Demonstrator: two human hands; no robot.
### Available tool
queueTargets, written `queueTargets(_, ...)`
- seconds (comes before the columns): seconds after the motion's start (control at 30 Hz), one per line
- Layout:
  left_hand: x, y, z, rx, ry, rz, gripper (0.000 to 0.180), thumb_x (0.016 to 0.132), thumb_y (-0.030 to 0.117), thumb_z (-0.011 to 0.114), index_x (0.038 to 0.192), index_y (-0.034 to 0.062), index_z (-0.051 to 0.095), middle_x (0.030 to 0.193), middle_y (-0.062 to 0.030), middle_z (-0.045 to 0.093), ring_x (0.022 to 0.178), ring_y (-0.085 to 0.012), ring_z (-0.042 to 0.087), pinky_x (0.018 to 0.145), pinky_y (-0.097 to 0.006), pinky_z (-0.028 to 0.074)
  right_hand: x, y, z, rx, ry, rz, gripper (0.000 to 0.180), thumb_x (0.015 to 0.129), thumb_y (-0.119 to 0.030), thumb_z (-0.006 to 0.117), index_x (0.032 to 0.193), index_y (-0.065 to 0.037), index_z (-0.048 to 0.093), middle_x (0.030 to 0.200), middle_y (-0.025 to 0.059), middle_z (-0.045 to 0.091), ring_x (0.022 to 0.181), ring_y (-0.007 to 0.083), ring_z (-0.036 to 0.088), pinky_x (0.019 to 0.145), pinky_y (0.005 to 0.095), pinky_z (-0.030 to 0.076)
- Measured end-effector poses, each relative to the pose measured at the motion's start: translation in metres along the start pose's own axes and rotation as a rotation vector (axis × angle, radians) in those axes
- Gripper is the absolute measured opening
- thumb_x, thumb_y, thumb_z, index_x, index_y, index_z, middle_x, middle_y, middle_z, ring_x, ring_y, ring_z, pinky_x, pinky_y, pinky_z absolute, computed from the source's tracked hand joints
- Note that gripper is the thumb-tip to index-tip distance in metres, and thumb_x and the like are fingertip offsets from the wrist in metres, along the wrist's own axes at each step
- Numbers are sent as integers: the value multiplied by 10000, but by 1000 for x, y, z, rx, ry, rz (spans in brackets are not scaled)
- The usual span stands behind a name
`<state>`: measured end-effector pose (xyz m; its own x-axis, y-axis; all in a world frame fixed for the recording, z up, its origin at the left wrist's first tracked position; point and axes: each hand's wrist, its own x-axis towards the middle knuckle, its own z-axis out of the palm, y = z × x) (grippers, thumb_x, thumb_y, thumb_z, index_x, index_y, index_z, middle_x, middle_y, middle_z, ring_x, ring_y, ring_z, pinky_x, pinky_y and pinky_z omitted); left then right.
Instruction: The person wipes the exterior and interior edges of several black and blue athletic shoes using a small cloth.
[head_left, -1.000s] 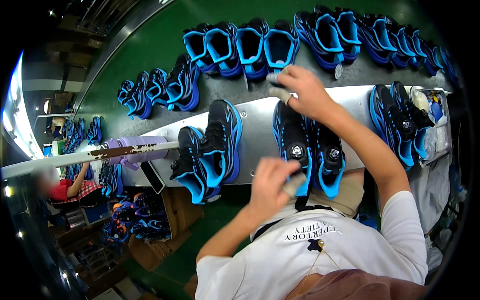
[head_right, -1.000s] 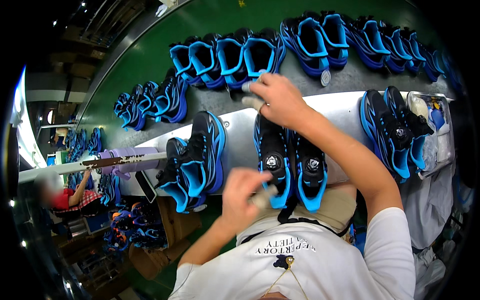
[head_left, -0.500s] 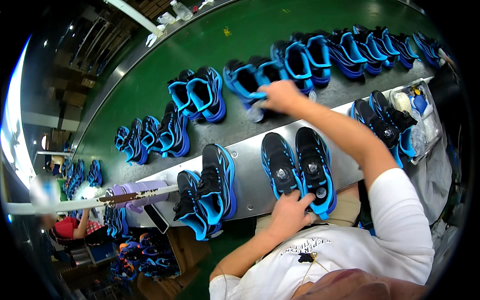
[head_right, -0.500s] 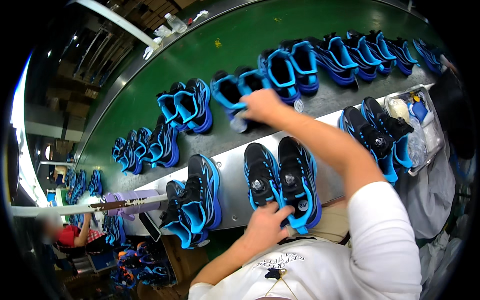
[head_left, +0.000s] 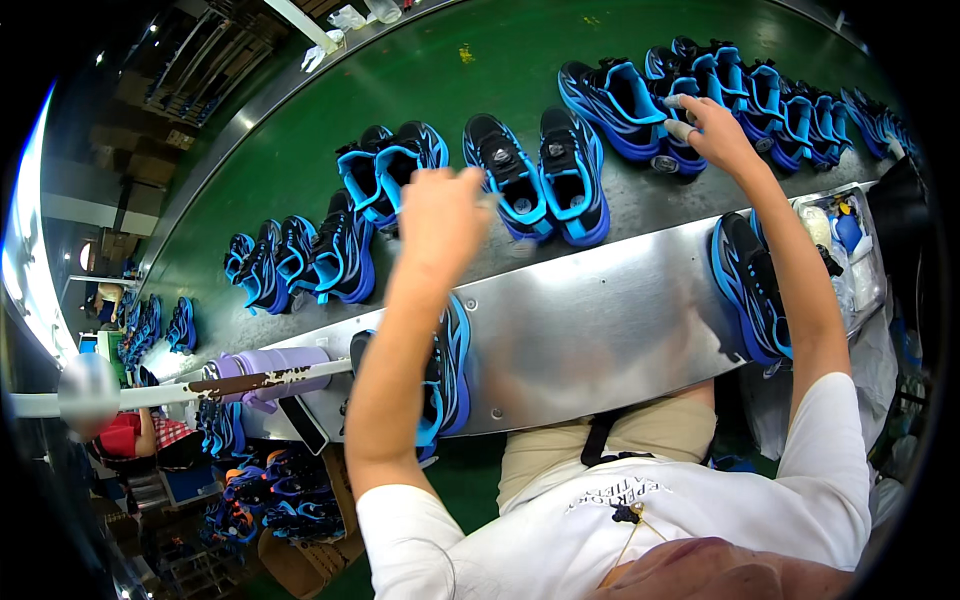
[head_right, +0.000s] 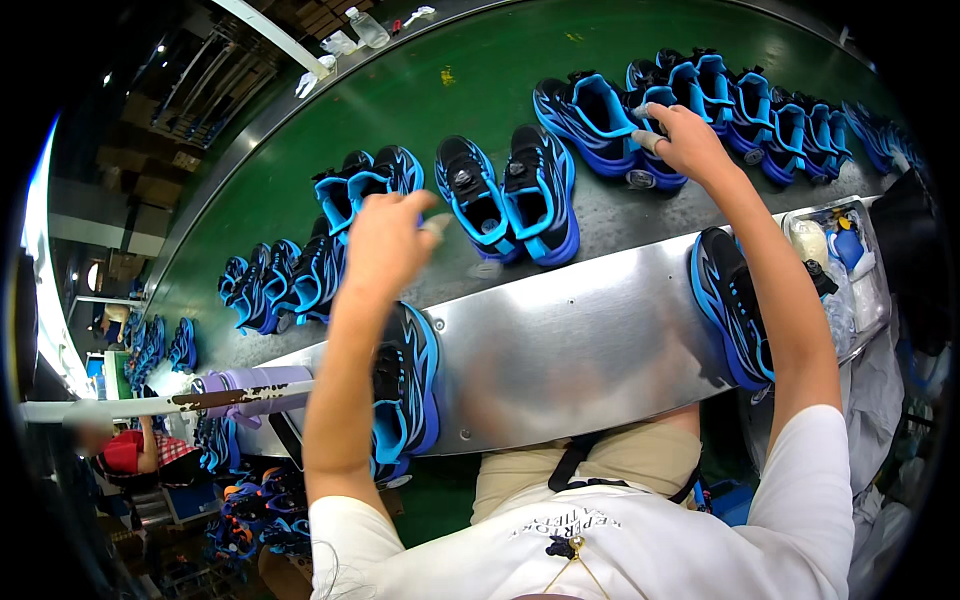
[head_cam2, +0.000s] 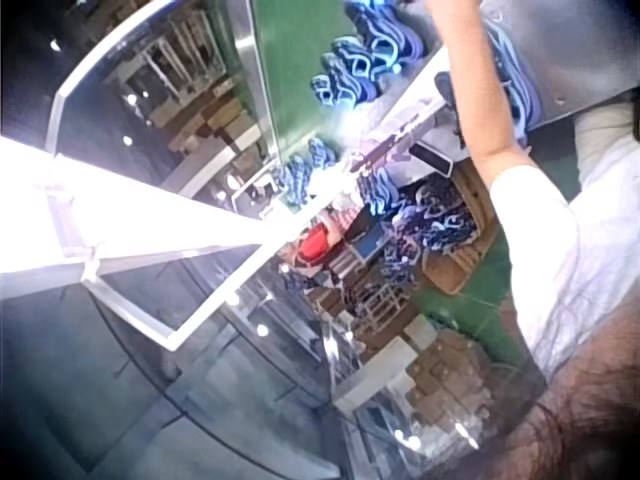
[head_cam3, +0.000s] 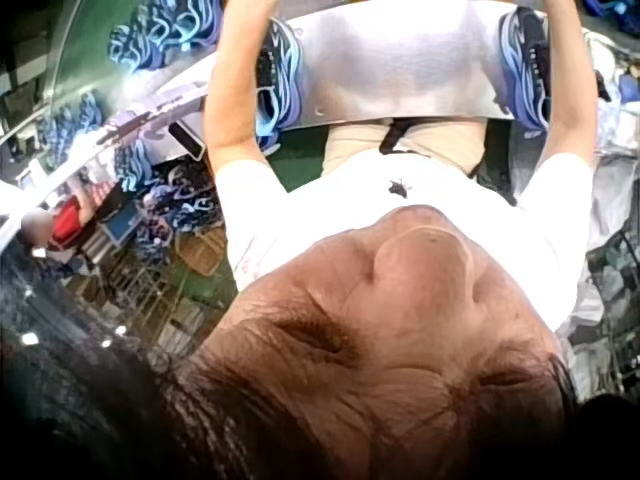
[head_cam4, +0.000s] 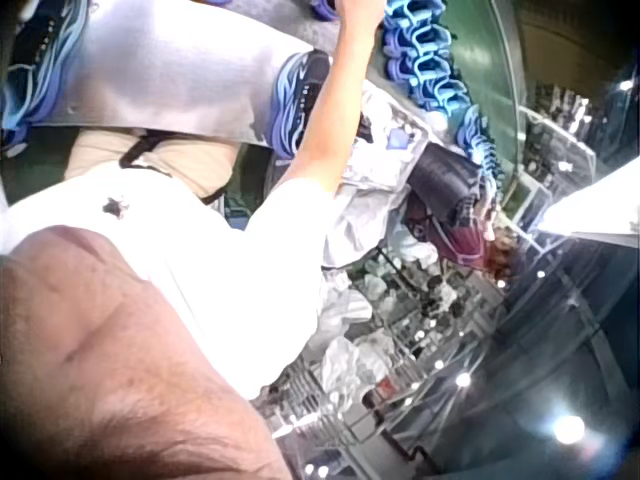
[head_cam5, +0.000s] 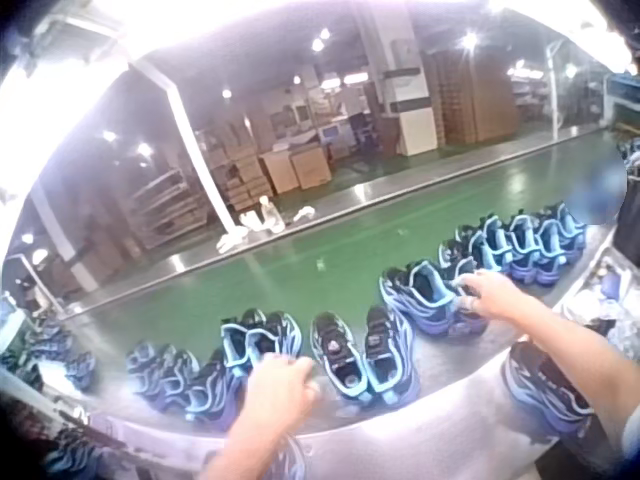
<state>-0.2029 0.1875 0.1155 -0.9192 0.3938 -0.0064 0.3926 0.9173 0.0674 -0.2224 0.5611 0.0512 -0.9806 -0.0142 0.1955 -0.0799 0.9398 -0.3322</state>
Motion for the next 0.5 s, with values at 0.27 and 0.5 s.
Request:
queueTargets(0.27, 24, -148, 76, 275, -192, -238, 636, 585, 516, 820, 1163, 307, 659, 1263, -183, 521, 1210, -352, 433, 1003, -504, 321, -56, -65, -36, 425, -152, -123, 238, 855, -216, 677, 954, -3, 638, 689, 118, 518, 630, 209, 477, 614, 315, 414)
queueTargets(0.5, -10, -69, -18, -171, -184, -235, 507, 634, 487, 796, 956, 104, 713, 925, -173, 643, 949, -340, 595, 787, -463, 438, -90, -82, -51, 477, -251, -90, 268, 869, -196, 663, 839, 29, 520, 661, 119, 452, 611, 223, 404, 587, 336, 384)
